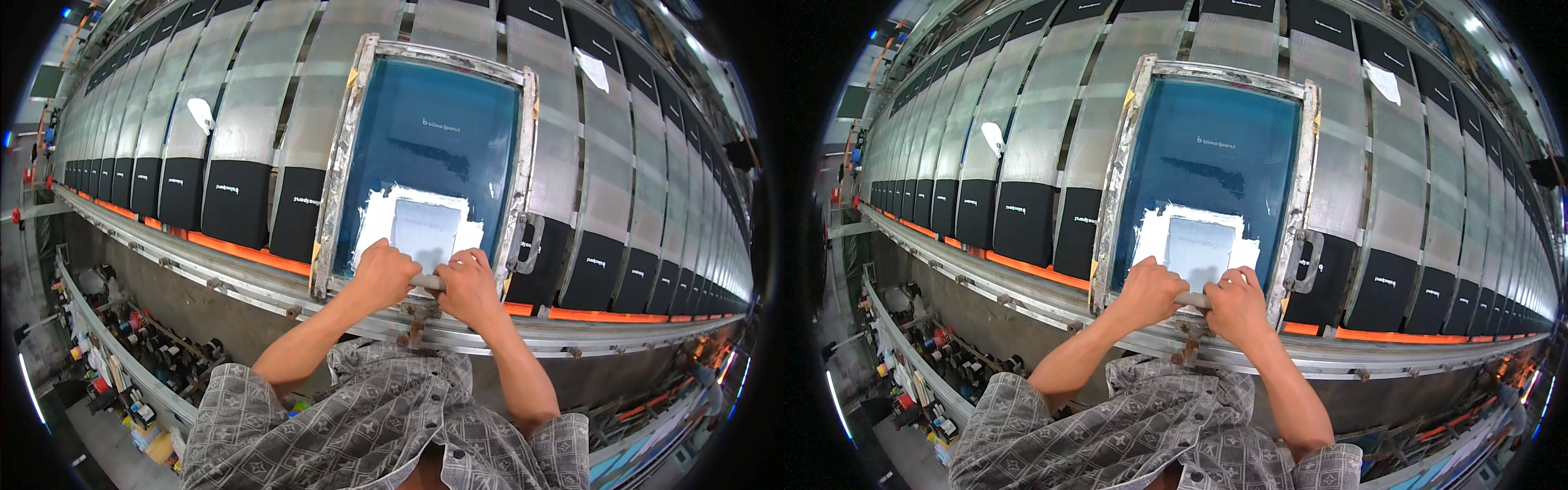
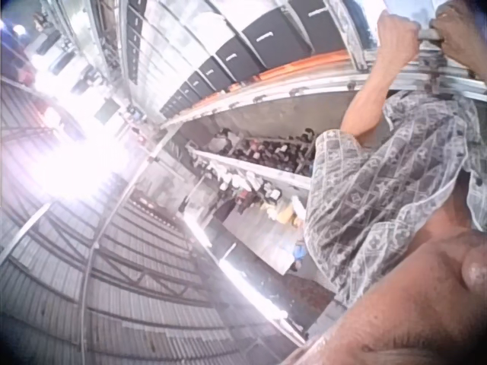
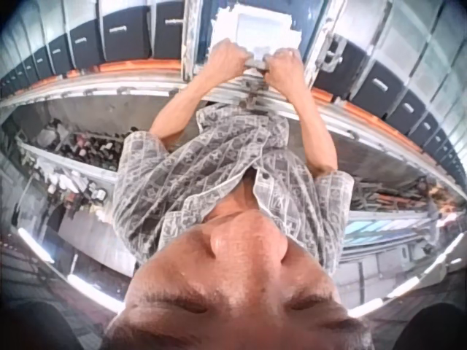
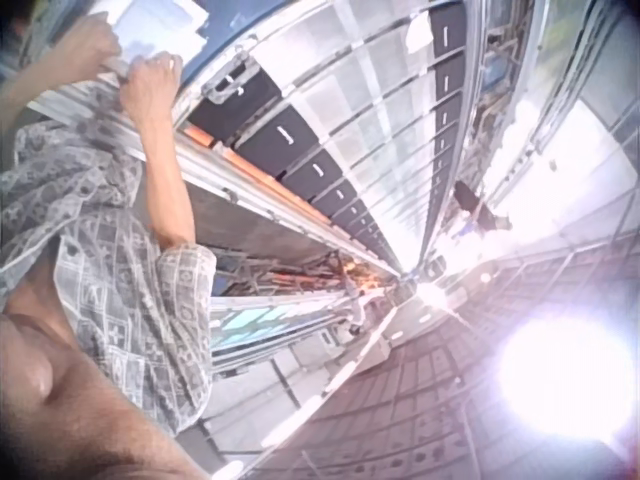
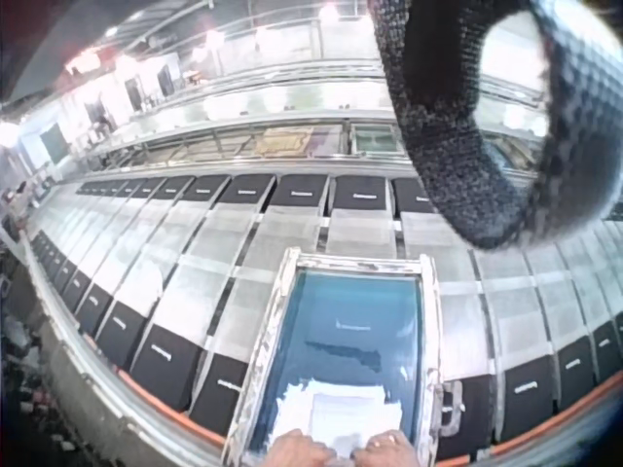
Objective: The person uses a squeegee to pull white ink across a screen-printing frame mounted on a conveyor. The person repeatedly wipes the squeegee and repositions the frame while applying ink in short strokes.
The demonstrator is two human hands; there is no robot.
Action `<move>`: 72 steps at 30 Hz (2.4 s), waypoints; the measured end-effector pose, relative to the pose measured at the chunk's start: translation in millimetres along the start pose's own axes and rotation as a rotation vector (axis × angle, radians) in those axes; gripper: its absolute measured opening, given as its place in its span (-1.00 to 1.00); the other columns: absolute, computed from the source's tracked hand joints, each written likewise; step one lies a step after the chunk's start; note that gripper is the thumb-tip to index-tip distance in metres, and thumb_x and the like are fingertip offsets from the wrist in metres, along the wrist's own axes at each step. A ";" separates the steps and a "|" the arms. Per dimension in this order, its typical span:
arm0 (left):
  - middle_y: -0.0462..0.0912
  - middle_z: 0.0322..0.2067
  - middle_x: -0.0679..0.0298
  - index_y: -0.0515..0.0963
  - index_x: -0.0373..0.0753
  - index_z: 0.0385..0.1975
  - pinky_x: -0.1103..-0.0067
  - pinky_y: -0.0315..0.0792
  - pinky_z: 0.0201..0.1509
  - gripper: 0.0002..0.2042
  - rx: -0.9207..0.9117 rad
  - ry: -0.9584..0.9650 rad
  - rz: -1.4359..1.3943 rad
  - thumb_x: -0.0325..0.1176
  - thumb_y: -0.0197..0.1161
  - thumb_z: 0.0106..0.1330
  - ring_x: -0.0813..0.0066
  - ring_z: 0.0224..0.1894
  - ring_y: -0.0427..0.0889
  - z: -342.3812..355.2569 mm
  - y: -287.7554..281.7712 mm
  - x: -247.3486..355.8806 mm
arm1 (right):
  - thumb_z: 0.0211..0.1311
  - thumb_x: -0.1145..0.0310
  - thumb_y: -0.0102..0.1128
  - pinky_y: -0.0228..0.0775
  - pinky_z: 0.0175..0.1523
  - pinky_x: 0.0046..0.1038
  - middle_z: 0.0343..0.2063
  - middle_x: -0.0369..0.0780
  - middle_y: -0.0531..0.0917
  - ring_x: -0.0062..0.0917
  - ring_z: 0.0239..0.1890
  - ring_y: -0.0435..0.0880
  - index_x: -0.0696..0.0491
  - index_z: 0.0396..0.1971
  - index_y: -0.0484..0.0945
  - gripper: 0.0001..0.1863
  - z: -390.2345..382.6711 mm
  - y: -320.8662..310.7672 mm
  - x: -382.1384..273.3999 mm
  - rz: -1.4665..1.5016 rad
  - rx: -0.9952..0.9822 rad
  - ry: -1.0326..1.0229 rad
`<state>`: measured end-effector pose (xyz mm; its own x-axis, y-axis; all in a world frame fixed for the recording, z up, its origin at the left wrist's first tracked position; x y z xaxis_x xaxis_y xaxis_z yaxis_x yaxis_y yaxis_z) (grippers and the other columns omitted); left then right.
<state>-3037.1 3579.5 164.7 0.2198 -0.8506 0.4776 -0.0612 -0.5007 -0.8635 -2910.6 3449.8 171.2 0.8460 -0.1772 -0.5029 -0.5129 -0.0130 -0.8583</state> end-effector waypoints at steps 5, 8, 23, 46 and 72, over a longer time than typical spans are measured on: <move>0.61 -0.59 0.25 0.63 -0.10 -0.56 0.33 0.39 -0.24 -0.82 0.099 0.008 0.080 -0.24 0.46 -0.15 0.17 -0.44 0.61 66.0 -36.9 -33.3 | -0.13 0.27 0.44 0.31 0.00 -0.24 -0.53 -0.15 0.60 -0.24 -0.28 0.58 0.07 -0.52 0.65 -0.79 60.3 -36.1 31.5 -0.156 0.117 -0.005; 0.65 -0.56 0.21 0.68 -0.06 -0.50 0.33 0.46 -0.25 -0.81 0.080 0.006 0.116 -0.25 0.46 -0.16 0.16 -0.41 0.63 111.2 -50.2 -53.2 | -0.10 0.25 0.43 0.29 0.00 -0.26 -0.51 -0.12 0.62 -0.23 -0.26 0.57 0.07 -0.46 0.66 -0.76 95.7 -49.7 60.1 -0.115 0.048 0.080; 0.62 -0.61 0.30 0.65 -0.04 -0.57 0.39 0.39 -0.24 -0.87 -0.039 -0.016 0.061 -0.23 0.43 -0.10 0.26 -0.46 0.62 21.9 -2.6 -17.9 | -0.06 0.18 0.42 0.34 -0.02 -0.25 -0.46 -0.12 0.63 -0.21 -0.24 0.59 0.07 -0.42 0.65 -0.72 25.9 -10.6 13.5 0.017 -0.126 0.096; 0.66 -0.25 0.43 0.59 -0.12 -0.26 0.45 0.32 -0.14 -0.62 0.377 0.005 0.157 -0.53 0.30 -0.19 0.42 -0.30 0.54 -81.5 -24.8 -38.3 | 0.33 0.26 0.14 0.20 -0.47 -0.52 -0.66 -0.34 0.47 -0.71 -0.59 0.36 0.15 -0.37 0.51 -0.76 36.8 -8.6 80.5 0.649 0.834 0.726; 0.64 -0.56 0.18 0.69 -0.06 -0.46 0.26 0.50 -0.26 -0.79 0.024 -0.079 0.054 -0.22 0.49 -0.13 0.08 -0.41 0.63 -6.7 -111.9 -211.4 | 0.08 0.11 0.32 0.33 0.00 -0.26 -0.41 -0.13 0.66 -0.23 -0.22 0.59 0.06 -0.35 0.65 -0.69 207.2 -8.6 -82.5 0.252 0.044 0.177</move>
<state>-3083.3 3814.2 161.4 0.2928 -0.8605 0.4169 -0.0517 -0.4496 -0.8917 -2945.8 3668.4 198.9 0.6523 -0.3382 -0.6783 -0.6935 0.0948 -0.7142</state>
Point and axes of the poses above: each hand's wrist, its own z-axis towards the middle knuckle, its own y-axis out of the palm, x = y × z, the point moved 2 cm from there along z, towards the middle knuckle
